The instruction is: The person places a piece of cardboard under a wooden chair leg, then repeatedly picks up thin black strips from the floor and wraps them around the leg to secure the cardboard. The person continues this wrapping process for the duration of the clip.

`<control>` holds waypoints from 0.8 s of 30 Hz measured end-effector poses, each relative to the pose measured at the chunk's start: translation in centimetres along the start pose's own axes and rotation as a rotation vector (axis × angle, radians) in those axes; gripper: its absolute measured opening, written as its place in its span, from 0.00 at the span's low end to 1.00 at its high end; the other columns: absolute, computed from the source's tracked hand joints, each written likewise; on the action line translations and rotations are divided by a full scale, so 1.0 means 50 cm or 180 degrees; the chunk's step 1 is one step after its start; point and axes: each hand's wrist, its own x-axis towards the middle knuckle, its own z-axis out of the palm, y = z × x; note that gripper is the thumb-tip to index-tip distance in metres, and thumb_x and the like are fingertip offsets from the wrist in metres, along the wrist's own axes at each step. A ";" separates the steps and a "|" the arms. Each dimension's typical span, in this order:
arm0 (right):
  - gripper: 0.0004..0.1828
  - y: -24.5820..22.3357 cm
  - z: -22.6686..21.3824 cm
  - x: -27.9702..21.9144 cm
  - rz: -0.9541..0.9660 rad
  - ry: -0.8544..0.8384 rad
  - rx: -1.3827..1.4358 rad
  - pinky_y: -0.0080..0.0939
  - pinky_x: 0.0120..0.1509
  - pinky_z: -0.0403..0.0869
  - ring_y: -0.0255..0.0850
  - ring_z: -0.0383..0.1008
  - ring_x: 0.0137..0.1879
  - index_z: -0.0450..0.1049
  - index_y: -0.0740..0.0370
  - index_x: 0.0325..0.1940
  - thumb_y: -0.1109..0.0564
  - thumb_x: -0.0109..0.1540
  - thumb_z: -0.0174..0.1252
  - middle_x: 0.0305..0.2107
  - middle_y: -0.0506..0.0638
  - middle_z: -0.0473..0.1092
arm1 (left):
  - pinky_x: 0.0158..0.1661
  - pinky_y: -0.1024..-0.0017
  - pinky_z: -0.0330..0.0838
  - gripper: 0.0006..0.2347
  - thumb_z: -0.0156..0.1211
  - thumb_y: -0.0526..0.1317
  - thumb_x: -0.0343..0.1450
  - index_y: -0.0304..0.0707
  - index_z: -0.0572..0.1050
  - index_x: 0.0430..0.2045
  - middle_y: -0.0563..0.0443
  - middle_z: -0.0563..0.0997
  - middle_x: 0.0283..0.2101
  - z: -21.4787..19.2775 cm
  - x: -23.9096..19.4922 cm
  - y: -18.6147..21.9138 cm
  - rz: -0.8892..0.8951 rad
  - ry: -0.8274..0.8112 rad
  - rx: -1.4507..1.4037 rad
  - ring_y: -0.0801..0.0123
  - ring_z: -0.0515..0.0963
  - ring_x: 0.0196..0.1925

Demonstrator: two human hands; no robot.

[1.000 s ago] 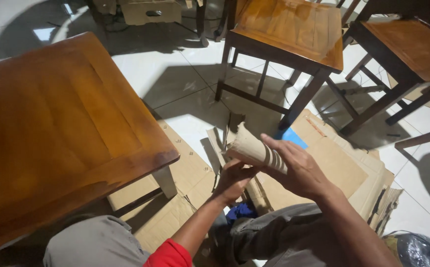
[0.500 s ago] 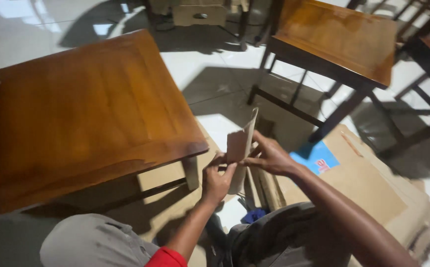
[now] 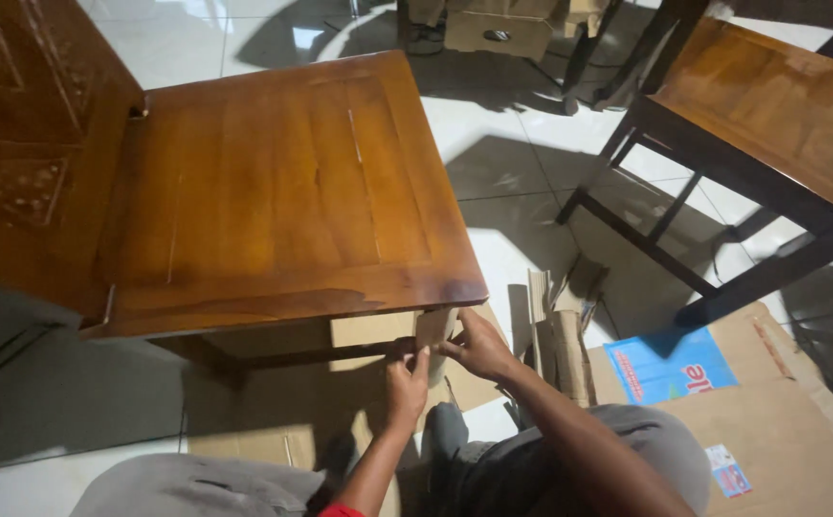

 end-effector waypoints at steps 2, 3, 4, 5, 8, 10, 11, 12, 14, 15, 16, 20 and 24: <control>0.36 -0.002 0.018 0.009 0.0020 0.0090 -0.0017 0.47 0.46 0.82 0.50 0.84 0.46 0.57 0.63 0.67 0.58 0.59 0.66 0.49 0.60 0.73 | 0.36 0.68 0.74 0.05 0.61 0.34 0.68 0.33 0.77 0.35 0.48 0.82 0.32 -0.004 0.014 -0.006 0.0311 0.0322 -0.0884 0.63 0.79 0.30; 0.36 -0.015 0.027 0.010 0.0019 0.0087 -0.0015 0.47 0.46 0.82 0.50 0.84 0.46 0.57 0.63 0.67 0.58 0.59 0.66 0.49 0.60 0.73 | 0.36 0.68 0.74 0.05 0.61 0.34 0.68 0.33 0.77 0.35 0.48 0.82 0.32 -0.002 0.020 -0.020 0.0310 0.0324 -0.0881 0.63 0.79 0.30; 0.33 -0.028 0.033 0.010 0.0250 0.0110 -0.0021 0.49 0.51 0.83 0.51 0.82 0.49 0.59 0.63 0.66 0.58 0.60 0.64 0.50 0.61 0.73 | 0.37 0.68 0.75 0.06 0.63 0.35 0.67 0.35 0.79 0.34 0.49 0.83 0.33 0.004 0.028 -0.032 0.0421 0.0491 -0.0705 0.62 0.81 0.31; 0.29 -0.041 0.038 0.011 0.0482 0.0133 -0.0026 0.50 0.56 0.84 0.52 0.81 0.53 0.60 0.64 0.64 0.59 0.61 0.63 0.51 0.61 0.73 | 0.38 0.68 0.76 0.06 0.65 0.37 0.66 0.37 0.80 0.34 0.50 0.84 0.35 0.010 0.035 -0.044 0.0532 0.0657 -0.0528 0.61 0.83 0.33; 0.34 -0.021 0.068 0.007 0.0466 0.0334 0.0039 0.52 0.48 0.85 0.53 0.80 0.50 0.54 0.61 0.68 0.55 0.62 0.62 0.52 0.65 0.72 | 0.39 0.70 0.79 0.17 0.67 0.30 0.64 0.35 0.74 0.46 0.47 0.81 0.42 0.007 0.042 -0.043 0.0774 0.0676 -0.0616 0.62 0.83 0.36; 0.32 -0.030 0.089 -0.007 0.0295 0.0603 0.0232 0.52 0.48 0.86 0.54 0.81 0.49 0.56 0.60 0.66 0.58 0.61 0.61 0.51 0.65 0.72 | 0.29 0.63 0.74 0.11 0.61 0.44 0.67 0.32 0.76 0.28 0.41 0.79 0.27 0.060 0.040 -0.115 0.0134 0.0308 -0.0272 0.56 0.81 0.26; 0.29 -0.035 0.099 -0.014 0.0121 0.0876 0.0437 0.51 0.49 0.87 0.54 0.82 0.47 0.57 0.59 0.64 0.61 0.61 0.60 0.51 0.65 0.72 | 0.19 0.57 0.69 0.28 0.56 0.58 0.71 0.28 0.78 0.09 0.36 0.78 0.13 0.086 0.039 -0.150 -0.0494 -0.0068 0.0082 0.49 0.79 0.16; 0.29 -0.030 0.115 -0.019 0.0119 0.0870 0.0431 0.51 0.49 0.87 0.54 0.82 0.47 0.57 0.59 0.64 0.61 0.61 0.60 0.51 0.65 0.72 | 0.19 0.57 0.69 0.28 0.56 0.58 0.71 0.28 0.78 0.09 0.36 0.78 0.13 0.064 0.037 -0.101 -0.0499 -0.0063 0.0077 0.49 0.79 0.16; 0.42 -0.021 0.145 -0.026 -0.0101 0.1634 0.0379 0.51 0.51 0.81 0.52 0.79 0.47 0.52 0.61 0.74 0.54 0.59 0.61 0.59 0.65 0.67 | 0.55 0.66 0.72 0.19 0.56 0.34 0.70 0.31 0.69 0.57 0.41 0.76 0.57 0.019 0.035 -0.003 0.0927 0.0283 -0.1006 0.54 0.79 0.55; 0.42 -0.016 0.153 -0.027 -0.0102 0.1627 0.0376 0.51 0.51 0.81 0.52 0.79 0.47 0.52 0.61 0.74 0.54 0.59 0.61 0.59 0.65 0.67 | 0.55 0.66 0.72 0.19 0.56 0.34 0.70 0.31 0.69 0.57 0.41 0.76 0.57 0.045 0.032 -0.041 0.0922 0.0289 -0.1007 0.54 0.79 0.55; 0.41 -0.012 0.163 -0.029 -0.0150 0.1806 0.0435 0.51 0.55 0.79 0.53 0.76 0.54 0.53 0.62 0.74 0.54 0.60 0.61 0.60 0.65 0.66 | 0.37 0.64 0.70 0.13 0.56 0.45 0.71 0.30 0.74 0.33 0.41 0.77 0.34 0.069 0.028 -0.081 0.0216 0.0088 -0.0662 0.57 0.78 0.34; 0.36 0.008 0.185 -0.028 -0.0405 0.2000 0.0320 0.53 0.62 0.73 0.57 0.71 0.63 0.55 0.65 0.74 0.54 0.64 0.56 0.62 0.66 0.65 | 0.25 0.63 0.72 0.24 0.53 0.56 0.72 0.30 0.83 0.21 0.40 0.84 0.21 0.060 0.011 -0.071 -0.0464 -0.0206 -0.0546 0.61 0.81 0.20; 0.35 -0.017 0.167 -0.026 -0.0706 0.1826 0.0224 0.50 0.61 0.76 0.57 0.74 0.60 0.53 0.68 0.74 0.59 0.64 0.53 0.60 0.68 0.66 | 0.28 0.66 0.77 0.18 0.56 0.52 0.72 0.35 0.85 0.29 0.44 0.88 0.29 0.050 0.024 -0.060 -0.0600 -0.0120 -0.0778 0.61 0.89 0.29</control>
